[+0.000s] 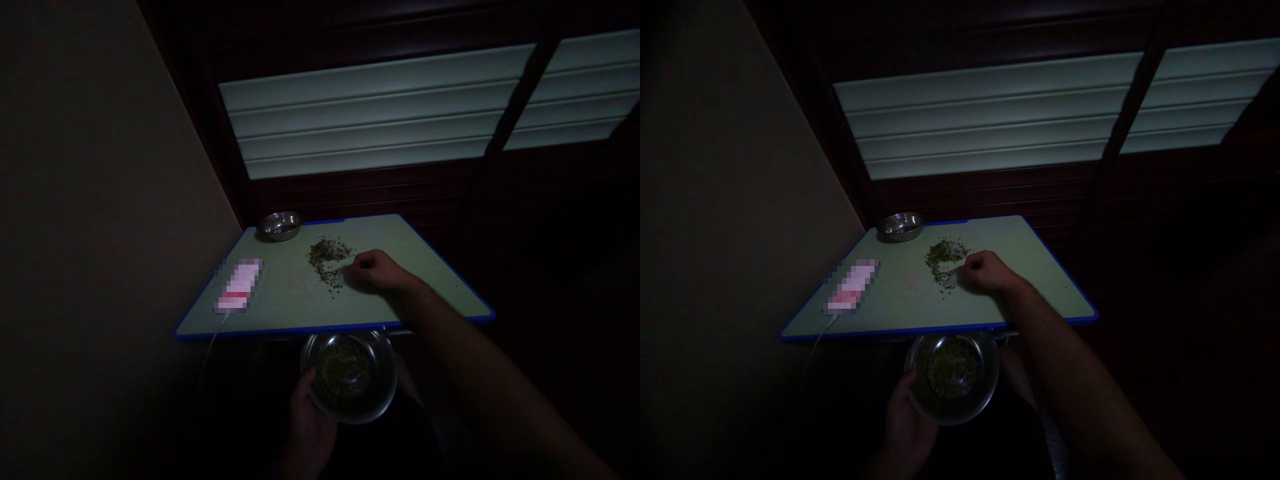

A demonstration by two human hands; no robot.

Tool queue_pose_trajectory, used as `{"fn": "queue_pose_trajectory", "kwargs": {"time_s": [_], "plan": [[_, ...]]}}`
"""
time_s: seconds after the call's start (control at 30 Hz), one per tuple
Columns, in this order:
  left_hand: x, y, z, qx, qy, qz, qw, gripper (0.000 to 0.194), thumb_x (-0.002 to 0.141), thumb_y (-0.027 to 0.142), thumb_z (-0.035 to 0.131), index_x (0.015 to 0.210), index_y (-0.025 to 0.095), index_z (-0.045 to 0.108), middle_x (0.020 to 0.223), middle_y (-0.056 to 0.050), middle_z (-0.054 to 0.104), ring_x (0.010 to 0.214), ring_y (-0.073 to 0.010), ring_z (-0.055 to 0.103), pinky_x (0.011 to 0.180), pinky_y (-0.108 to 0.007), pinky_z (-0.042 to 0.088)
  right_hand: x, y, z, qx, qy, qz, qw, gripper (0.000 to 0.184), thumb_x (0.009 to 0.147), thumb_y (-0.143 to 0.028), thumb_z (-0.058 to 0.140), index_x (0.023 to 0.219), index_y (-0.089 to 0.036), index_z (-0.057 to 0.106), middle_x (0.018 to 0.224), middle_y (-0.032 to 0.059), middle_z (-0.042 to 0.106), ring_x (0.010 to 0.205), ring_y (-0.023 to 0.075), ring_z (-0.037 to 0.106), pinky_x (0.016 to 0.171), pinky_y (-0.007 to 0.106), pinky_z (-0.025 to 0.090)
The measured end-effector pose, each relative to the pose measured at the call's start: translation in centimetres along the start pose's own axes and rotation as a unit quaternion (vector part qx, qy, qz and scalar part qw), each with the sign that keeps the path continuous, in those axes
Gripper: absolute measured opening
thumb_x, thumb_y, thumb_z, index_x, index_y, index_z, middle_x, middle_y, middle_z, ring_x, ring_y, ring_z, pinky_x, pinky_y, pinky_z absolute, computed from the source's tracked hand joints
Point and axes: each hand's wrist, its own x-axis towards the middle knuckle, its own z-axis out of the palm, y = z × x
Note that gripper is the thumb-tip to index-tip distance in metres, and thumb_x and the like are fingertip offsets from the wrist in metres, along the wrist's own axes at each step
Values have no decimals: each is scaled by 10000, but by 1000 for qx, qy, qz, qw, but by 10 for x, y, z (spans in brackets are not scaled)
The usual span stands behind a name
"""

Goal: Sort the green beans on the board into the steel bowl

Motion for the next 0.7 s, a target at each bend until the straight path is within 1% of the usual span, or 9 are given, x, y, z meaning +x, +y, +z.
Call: {"fn": "queue_pose_trajectory", "kwargs": {"time_s": [0.07, 0.17, 0.23, 0.33, 0.4, 0.47, 0.6, 0.7], "plan": [[-1, 0, 1, -3, -4, -2, 1000, 276, 838, 215, 551, 1030, 202, 750, 834, -64, 791, 863, -243, 726, 979, -451, 481, -1, -1, 0, 17, -11, 4, 1000, 189, 640, -336, 610, 602, -157, 561, 565, -25, 503, 555, 102, 433, 556, 252, 345], [-1, 1, 2, -8, 9, -11, 1000, 258, 842, 206, 546, 987, 197, 759, 817, -67, 789, 831, -237, 728, 964, -442, 492, -4, -5, 0, 38, -31, 15, 999, 193, 636, -337, 624, 608, -155, 569, 565, -19, 517, 542, 101, 438, 547, 253, 346], [-1, 1, 2, -9, 13, -11, 1000, 252, 840, 197, 547, 974, 199, 760, 807, -64, 788, 819, -233, 728, 955, -437, 498, -5, -7, 0, 41, -46, 23, 998, 192, 632, -335, 631, 616, -149, 587, 571, -11, 535, 546, 103, 449, 545, 254, 351], [-1, 1, 3, -9, 4, -2, 1000, 258, 834, 199, 553, 996, 198, 754, 827, -60, 790, 831, -236, 728, 950, -443, 501, -7, -9, 0, 38, -73, 30, 996, 191, 618, -326, 639, 627, -136, 617, 577, -5, 554, 555, 104, 459, 546, 253, 357], [-1, 1, 3, -8, 5, 1, 1000, 261, 832, 195, 554, 1000, 195, 753, 828, -60, 790, 824, -233, 728, 946, -441, 503, -7, -9, 0, 40, -79, 29, 996, 186, 610, -318, 638, 629, -133, 624, 583, -4, 560, 560, 104, 462, 549, 253, 360], [-1, 1, 3, -2, 7, -1, 1000, 255, 832, 192, 555, 990, 192, 755, 822, -62, 790, 818, -232, 728, 944, -437, 503, -5, -7, -1, 40, -63, 28, 997, 178, 606, -313, 632, 616, -137, 612, 581, -8, 553, 560, 104, 460, 550, 253, 358], [-1, 1, 3, -3, 5, -11, 1000, 245, 842, 208, 541, 947, 177, 760, 811, -71, 788, 830, -241, 727, 950, -442, 500, -2, -2, -2, 27, -5, 25, 999, 186, 618, -331, 611, 584, -153, 569, 556, -24, 506, 548, 100, 438, 542, 252, 337], [0, 2, 3, -15, 2, -16, 1000, 248, 849, 204, 524, 917, 172, 761, 803, -72, 787, 823, -239, 728, 956, -440, 497, -2, 0, -3, 24, -6, 25, 999, 183, 627, -327, 605, 584, -155, 563, 560, -23, 505, 552, 99, 437, 548, 252, 340]]}}
